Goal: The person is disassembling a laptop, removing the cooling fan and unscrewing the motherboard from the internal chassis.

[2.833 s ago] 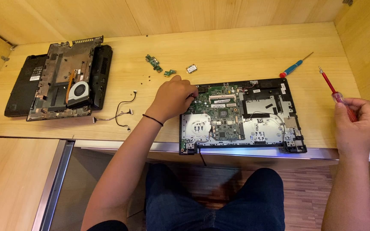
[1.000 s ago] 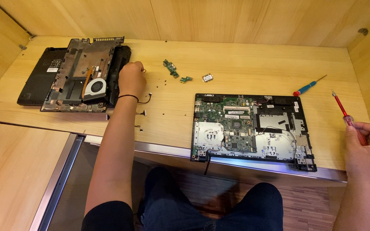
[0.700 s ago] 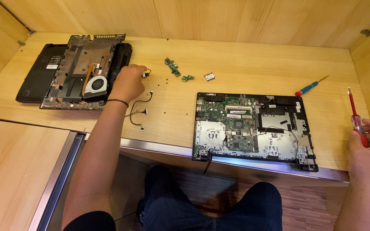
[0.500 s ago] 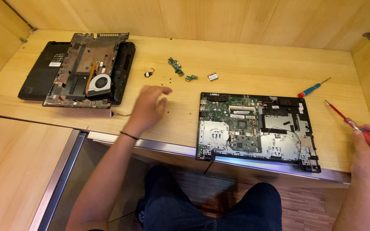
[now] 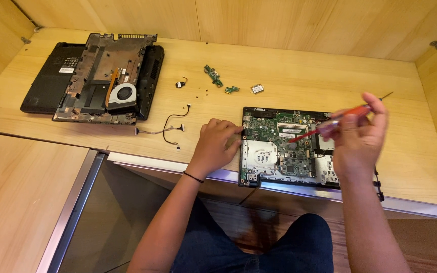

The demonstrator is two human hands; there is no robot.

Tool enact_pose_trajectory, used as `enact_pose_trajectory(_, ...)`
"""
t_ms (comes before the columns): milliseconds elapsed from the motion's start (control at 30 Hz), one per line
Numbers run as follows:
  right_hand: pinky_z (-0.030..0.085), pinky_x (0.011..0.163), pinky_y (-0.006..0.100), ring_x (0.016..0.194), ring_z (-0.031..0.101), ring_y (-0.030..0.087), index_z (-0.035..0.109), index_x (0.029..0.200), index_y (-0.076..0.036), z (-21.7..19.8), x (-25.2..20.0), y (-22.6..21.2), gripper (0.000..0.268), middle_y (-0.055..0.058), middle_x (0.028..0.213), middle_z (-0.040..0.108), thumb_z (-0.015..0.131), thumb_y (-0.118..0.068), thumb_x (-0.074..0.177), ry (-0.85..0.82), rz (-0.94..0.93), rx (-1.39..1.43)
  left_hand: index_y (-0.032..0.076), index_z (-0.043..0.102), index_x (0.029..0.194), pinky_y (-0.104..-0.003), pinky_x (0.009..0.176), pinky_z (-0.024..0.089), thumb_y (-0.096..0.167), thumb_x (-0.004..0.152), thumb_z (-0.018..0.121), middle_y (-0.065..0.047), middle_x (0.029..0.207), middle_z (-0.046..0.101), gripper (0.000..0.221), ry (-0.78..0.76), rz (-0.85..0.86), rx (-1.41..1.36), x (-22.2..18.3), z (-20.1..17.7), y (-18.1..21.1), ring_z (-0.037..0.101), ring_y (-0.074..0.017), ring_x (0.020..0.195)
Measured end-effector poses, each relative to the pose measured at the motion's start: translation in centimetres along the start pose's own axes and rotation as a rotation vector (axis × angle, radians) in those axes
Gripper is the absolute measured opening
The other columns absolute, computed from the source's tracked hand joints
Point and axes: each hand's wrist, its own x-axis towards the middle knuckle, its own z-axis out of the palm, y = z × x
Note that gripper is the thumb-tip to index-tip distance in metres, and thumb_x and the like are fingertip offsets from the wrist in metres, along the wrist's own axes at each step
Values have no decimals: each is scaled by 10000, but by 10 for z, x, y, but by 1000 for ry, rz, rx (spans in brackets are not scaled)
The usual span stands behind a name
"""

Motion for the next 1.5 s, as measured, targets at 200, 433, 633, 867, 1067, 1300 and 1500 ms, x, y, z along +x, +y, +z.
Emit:
enact_pose_trajectory(200,507,563,219,680,572,158,376,1295,-23,69,-2,23,392,138,887,558,562,-129,967,-388,-299,-188,144,699,1043,-406,892,373,227,802,696,-30,955,640,256,-3,24,-67,-1,-10,2,521,-246,1024)
enact_pose_trajectory(433,485,566,227,645,526,144,392,1273,4,86,-2,28,404,152,888,558,578,-151,950,-461,-339,-227,188,705,1012,-387,875,373,257,786,712,6,927,642,237,12,20,-99,-1,-7,-2,523,-216,999)
enact_pose_trajectory(633,494,575,220,655,534,138,370,1276,-25,79,0,40,394,133,906,544,565,-177,969,-453,-321,-221,182,707,1020,-381,865,366,235,804,691,-2,941,655,223,-22,1,-93,-1,-11,1,525,-213,999)
enact_pose_trajectory(867,502,569,220,651,545,144,372,1280,-32,81,0,39,390,137,906,551,572,-153,968,-439,-314,-206,171,708,1025,-379,860,362,215,801,695,-9,943,661,229,-22,-5,-103,-1,-13,2,526,-213,995)
enact_pose_trajectory(1067,500,575,220,657,543,143,367,1282,-31,79,2,40,383,135,906,543,559,-159,976,-443,-306,-214,176,673,1045,-377,867,366,182,772,722,-6,915,679,278,30,-11,-158,-2,-10,-1,547,-219,977)
enact_pose_trajectory(1300,506,560,261,628,567,183,414,1255,3,87,6,35,417,161,863,567,632,-140,929,-518,-386,-314,189,643,1069,-373,867,354,208,771,733,18,924,697,313,9,-27,-219,-1,-14,-1,547,-207,958)
enact_pose_trajectory(1500,493,523,284,551,606,204,561,1145,-16,109,12,-1,387,123,745,606,755,-200,866,-605,-561,-641,188,651,1034,-364,869,343,217,754,746,7,900,701,297,10,-46,-230,0,-18,2,547,-206,946)
